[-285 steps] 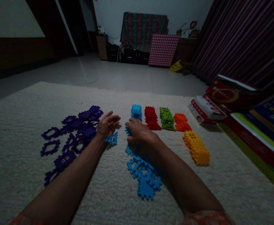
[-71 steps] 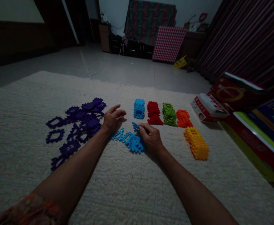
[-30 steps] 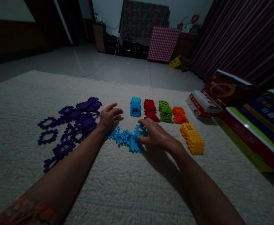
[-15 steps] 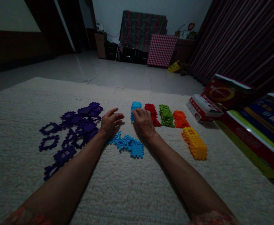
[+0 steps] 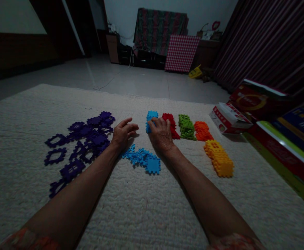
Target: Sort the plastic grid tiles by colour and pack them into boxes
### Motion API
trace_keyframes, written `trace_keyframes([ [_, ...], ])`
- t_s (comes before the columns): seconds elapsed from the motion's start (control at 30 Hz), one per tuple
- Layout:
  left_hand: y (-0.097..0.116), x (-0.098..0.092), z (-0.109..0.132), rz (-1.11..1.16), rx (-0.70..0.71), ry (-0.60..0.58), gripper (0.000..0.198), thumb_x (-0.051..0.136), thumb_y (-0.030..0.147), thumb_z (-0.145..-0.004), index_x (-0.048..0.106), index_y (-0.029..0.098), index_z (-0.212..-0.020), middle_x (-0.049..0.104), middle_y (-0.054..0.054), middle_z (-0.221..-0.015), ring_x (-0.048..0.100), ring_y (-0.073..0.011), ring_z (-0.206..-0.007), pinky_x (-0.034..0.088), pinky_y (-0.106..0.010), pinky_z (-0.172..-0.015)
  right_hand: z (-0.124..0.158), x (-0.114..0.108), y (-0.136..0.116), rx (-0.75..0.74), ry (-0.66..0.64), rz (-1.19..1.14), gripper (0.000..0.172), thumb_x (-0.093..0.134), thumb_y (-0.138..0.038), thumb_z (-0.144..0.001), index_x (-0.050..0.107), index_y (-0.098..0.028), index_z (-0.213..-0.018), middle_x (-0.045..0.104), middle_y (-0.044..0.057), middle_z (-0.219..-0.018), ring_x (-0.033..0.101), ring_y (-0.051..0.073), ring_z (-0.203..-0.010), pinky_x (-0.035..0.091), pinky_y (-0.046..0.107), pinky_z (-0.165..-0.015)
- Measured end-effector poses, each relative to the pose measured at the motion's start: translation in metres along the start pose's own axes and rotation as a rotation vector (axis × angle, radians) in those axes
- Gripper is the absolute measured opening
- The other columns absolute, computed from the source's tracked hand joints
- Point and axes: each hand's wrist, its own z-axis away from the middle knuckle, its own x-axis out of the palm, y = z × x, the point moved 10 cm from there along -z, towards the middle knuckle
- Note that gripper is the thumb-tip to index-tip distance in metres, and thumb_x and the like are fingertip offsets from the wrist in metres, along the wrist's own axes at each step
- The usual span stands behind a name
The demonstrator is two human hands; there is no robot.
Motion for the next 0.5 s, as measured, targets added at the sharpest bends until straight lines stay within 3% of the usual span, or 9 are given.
trace_keyframes([
  [0.23, 0.002, 0.0, 0.001, -0.006, 0.0, 0.001, 0.054, 0.07, 0.018, -0.064, 0.061, 0.011, -0.118, 0.068, -0.005, -0.077, 0.067, -0.0177, -0.073, 0.054, -0.028, -0.061, 0.001, 0.009, -0.008, -0.092, -0.034, -0.009, 0.03, 0.05, -0.027, -0.098, 0.064, -0.023, -0.123, 0.046, 0.011, -0.154, 0.034, 0.041, -0.139, 0.025, 0.069, -0.108],
  [0.4, 0.001, 0.001, 0.001, -0.001, -0.009, -0.006, 0.055, 0.07, 0.016, -0.065, 0.061, 0.01, -0.12, 0.069, -0.006, -0.079, 0.067, -0.0176, -0.072, 0.054, -0.028, -0.061, 0.001, 0.005, -0.006, -0.087, -0.023, -0.044, 0.031, 0.057, -0.025, -0.094, 0.063, -0.023, -0.124, 0.046, 0.013, -0.153, 0.035, 0.041, -0.14, 0.024, 0.069, -0.109],
  [0.5, 0.0, 0.001, 0.0, 0.003, -0.014, -0.007, 0.056, 0.069, 0.015, -0.067, 0.059, 0.01, -0.121, 0.069, -0.005, -0.077, 0.066, -0.0157, -0.07, 0.053, -0.026, -0.06, 0.004, -0.006, -0.005, -0.099, -0.011, -0.172, 0.036, 0.063, -0.019, -0.086, 0.063, -0.02, -0.122, 0.054, 0.016, -0.142, 0.044, 0.038, -0.133, 0.034, 0.061, -0.108],
])
